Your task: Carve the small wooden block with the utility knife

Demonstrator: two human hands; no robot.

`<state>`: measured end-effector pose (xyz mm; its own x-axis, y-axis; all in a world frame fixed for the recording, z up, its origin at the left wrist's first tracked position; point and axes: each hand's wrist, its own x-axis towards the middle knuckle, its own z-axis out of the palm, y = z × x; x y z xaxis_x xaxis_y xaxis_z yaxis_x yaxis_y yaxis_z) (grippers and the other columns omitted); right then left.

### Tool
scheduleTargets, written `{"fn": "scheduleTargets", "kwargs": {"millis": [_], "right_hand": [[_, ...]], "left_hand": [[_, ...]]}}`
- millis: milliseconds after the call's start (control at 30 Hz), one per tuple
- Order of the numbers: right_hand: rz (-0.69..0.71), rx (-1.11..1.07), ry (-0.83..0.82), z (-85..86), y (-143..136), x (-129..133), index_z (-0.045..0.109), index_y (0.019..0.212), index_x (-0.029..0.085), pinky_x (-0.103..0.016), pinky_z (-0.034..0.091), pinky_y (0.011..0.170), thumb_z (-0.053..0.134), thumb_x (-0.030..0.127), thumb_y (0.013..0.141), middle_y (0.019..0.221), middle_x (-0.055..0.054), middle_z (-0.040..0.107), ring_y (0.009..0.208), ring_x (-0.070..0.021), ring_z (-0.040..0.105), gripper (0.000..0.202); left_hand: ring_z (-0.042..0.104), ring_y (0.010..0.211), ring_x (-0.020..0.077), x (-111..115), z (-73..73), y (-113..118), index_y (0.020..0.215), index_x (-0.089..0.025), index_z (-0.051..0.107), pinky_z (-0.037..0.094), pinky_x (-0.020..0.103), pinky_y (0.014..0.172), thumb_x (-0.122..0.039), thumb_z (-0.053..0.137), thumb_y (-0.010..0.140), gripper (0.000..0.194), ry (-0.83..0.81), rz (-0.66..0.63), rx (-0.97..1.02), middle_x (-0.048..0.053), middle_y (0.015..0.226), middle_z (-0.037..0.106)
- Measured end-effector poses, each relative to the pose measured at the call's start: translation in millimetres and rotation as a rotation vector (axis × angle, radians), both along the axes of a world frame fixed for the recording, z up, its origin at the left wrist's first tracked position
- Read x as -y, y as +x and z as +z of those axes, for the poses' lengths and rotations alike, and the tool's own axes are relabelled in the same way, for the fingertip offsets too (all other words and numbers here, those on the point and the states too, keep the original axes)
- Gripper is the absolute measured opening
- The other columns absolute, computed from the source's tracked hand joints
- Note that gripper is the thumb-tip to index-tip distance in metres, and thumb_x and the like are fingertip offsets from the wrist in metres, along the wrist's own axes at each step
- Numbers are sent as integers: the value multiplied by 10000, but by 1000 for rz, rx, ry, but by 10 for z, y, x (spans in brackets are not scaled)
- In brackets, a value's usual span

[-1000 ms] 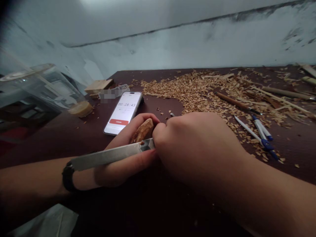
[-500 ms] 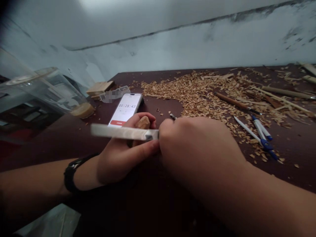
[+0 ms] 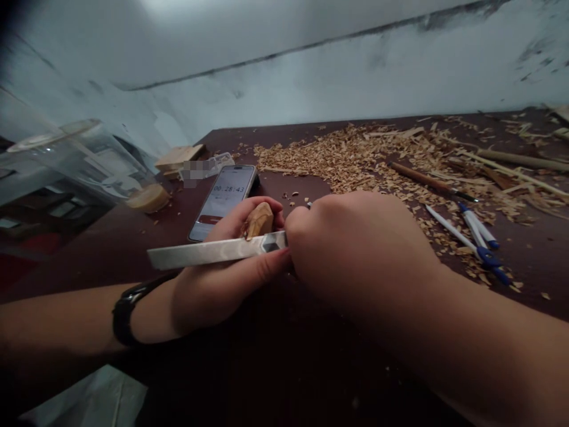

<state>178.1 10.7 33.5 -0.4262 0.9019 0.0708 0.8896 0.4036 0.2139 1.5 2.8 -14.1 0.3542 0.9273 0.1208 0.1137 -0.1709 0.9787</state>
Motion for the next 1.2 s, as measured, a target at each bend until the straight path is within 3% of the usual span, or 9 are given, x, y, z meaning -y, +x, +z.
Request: {"fn": "scheduleTargets", "kwargs": {"millis": [133,300,433,533,667,833,967,1100,1200], "right_hand": [[-85,12,31,-17,19,-8,601,714,235,-307,245,469,508,189,806,592,-55,567,487,-204,498,137],[61,-90,-86,-23,9,-48,597,724,242,-332,253,506,596,297,800,639,-36,614,537,-203,533,94],[115,-78,-203,31,-17,-41,624,675,250,-337,264,513,609,218,785,640,-16,638,541,-185,537,116],[89,-6,-152,57,-19,-40,635,661,249,-343,252,497,589,168,761,620,-33,629,523,-194,514,138],[45,-9,-59,36,-1,-35,620,673,253,-331,227,465,562,159,751,617,-36,628,502,-202,513,135],[-26,-18,56,-61,25,73,583,624,241,-300,200,435,560,163,755,545,-58,570,459,-207,520,153],[-27,-4,194,-148,56,170,571,598,229,-285,159,424,576,139,750,477,-64,489,411,-199,486,177],[-83,-2,179,-146,68,162,609,652,219,-279,148,422,563,146,801,478,-58,486,409,-194,487,172],[-2,-28,30,-62,39,85,643,705,213,-294,200,447,585,163,805,564,-63,581,489,-200,562,126]], "left_hand": [[641,870,157,-32,-24,59,1079,-195,570,541,301,803,-367,734,955,268,77,48,33,21,963,660],[661,890,179,-77,-12,-40,1194,-197,533,558,294,777,-364,831,865,475,-25,-63,58,35,1010,669],[627,895,175,-43,2,-113,1259,-201,540,534,286,748,-430,819,872,529,18,-91,-32,44,1071,648],[600,896,175,-2,-6,-98,1280,-209,534,512,299,756,-486,797,885,550,68,-30,-107,37,1063,639],[586,884,173,7,-1,-24,1225,-197,532,513,311,774,-472,812,873,527,34,41,-61,30,1020,629],[559,777,155,-24,34,44,1073,-199,541,477,292,675,-404,896,782,503,-36,86,10,1,892,609],[578,756,155,-27,29,75,1071,-195,546,492,286,677,-425,916,747,543,-46,97,35,-6,863,617],[615,798,169,-32,-13,80,1078,-198,591,509,300,729,-447,817,860,400,36,152,-32,16,895,661],[610,809,163,-55,-21,20,1115,-187,586,517,287,744,-415,831,852,426,22,58,-2,18,916,653]]}}
